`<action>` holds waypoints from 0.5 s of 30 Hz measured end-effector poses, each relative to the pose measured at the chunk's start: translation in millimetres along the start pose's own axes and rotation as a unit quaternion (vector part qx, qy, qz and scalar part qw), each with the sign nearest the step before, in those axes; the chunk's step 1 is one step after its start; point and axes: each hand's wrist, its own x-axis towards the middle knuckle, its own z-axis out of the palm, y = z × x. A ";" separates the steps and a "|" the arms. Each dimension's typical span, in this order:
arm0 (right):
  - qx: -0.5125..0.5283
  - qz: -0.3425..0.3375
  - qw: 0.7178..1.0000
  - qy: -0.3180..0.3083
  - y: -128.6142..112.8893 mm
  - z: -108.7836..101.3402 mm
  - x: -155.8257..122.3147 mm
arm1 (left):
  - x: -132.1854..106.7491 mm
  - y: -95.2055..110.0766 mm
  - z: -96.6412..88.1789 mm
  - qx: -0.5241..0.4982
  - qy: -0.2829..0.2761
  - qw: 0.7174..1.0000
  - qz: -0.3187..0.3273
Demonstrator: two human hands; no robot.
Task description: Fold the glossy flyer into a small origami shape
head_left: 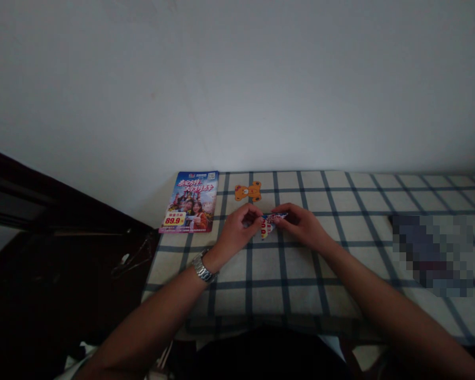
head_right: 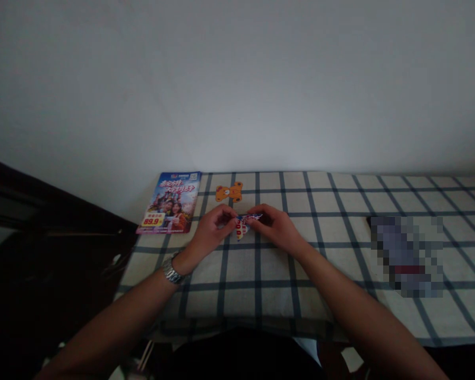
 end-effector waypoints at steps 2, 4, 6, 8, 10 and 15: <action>0.018 0.022 1.000 -0.007 2.1 -0.2 0.1 | 0.9 1.6 -1.2 -0.007 0.021 1.000 -0.004; 0.019 0.036 0.999 -0.014 5.1 -0.5 0.3 | 1.2 3.1 -1.7 -0.009 0.024 1.000 -0.007; 0.021 0.037 0.999 -0.014 7.9 -0.8 0.7 | 1.0 4.0 -1.6 -0.009 0.020 1.000 -0.003; 0.024 0.036 0.999 -0.015 9.4 -1.1 1.1 | 0.8 4.3 -1.0 -0.008 0.017 1.000 0.004; 0.018 0.035 0.999 -0.015 9.0 -1.1 1.4 | 0.6 4.1 -0.5 -0.005 0.014 1.000 0.010; 0.020 0.037 0.999 -0.010 5.3 -0.1 1.0 | -1.5 2.2 -0.5 0.002 -0.001 1.000 0.027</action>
